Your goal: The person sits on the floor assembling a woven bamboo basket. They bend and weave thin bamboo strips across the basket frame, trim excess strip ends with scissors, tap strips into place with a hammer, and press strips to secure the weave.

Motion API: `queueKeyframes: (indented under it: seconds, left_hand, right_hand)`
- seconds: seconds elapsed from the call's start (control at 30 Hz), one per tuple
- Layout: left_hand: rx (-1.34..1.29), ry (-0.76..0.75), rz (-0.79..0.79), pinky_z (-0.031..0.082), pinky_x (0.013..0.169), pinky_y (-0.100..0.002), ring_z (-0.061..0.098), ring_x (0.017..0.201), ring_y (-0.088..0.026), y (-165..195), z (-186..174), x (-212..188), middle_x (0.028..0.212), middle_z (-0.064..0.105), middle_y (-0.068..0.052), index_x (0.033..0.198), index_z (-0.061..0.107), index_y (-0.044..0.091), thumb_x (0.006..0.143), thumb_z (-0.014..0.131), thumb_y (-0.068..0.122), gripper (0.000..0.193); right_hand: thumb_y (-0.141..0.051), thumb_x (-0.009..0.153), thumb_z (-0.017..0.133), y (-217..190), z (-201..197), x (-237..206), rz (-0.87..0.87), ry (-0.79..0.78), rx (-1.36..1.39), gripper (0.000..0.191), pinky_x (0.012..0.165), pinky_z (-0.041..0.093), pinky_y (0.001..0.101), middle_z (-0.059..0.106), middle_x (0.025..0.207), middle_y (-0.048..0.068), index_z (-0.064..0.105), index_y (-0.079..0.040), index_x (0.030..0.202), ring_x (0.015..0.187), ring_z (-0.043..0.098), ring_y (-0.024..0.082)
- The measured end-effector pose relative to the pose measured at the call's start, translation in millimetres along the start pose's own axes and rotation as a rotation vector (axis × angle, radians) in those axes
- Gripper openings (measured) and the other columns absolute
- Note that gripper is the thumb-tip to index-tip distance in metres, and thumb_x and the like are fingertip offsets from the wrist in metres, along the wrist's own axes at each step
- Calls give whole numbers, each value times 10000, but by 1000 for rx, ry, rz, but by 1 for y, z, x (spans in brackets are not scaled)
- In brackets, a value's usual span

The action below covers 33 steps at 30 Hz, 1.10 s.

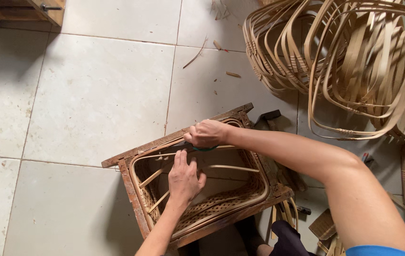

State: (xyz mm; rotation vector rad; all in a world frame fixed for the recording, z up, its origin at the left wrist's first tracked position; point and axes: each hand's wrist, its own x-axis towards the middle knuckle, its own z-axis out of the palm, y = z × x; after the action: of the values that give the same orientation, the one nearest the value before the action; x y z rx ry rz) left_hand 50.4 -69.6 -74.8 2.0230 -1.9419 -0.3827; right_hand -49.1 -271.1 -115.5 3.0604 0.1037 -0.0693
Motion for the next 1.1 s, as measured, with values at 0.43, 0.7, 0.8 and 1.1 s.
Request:
queueKeyframes:
  seconds: [0.43, 0.7, 0.8, 1.1]
  left_hand:
    - [17, 212, 86, 610, 865, -398, 624, 1138, -284, -20, -9, 11, 1216, 631, -132, 1059, 682, 65, 800, 707, 111, 264]
    - [-38, 235, 107, 621, 738, -317, 699, 991, -229, -60, -5, 42, 1186, 712, -56, 1078, 766, 167, 910, 732, 159, 171]
    - [-70, 199, 103, 628, 810, -346, 719, 1012, -225, -63, -6, 45, 1172, 724, -6, 1025, 771, 180, 905, 745, 230, 132]
    - [-100, 119, 77, 597, 799, -384, 720, 971, -268, -50, -15, 45, 1195, 712, -41, 996, 737, 112, 916, 724, 212, 129]
  right_hand:
    - [-328, 1005, 659, -10, -50, -169, 1145, 513, 663, 343, 668, 531, 427, 651, 855, 142, 513, -31, 1095, 764, 663, 286]
    - [-342, 953, 696, -96, 46, -284, 1662, 189, 593, 398, 849, 545, 491, 730, 1044, 225, 575, -55, 1200, 1000, 693, 416]
    - [-299, 934, 702, -115, 77, -320, 1769, 191, 555, 368, 816, 528, 521, 709, 1096, 207, 571, -58, 1179, 1007, 672, 436]
    - [-156, 869, 718, -131, 97, -323, 1501, 421, 146, 417, 763, 562, 481, 632, 1195, 244, 586, -33, 1245, 984, 655, 448]
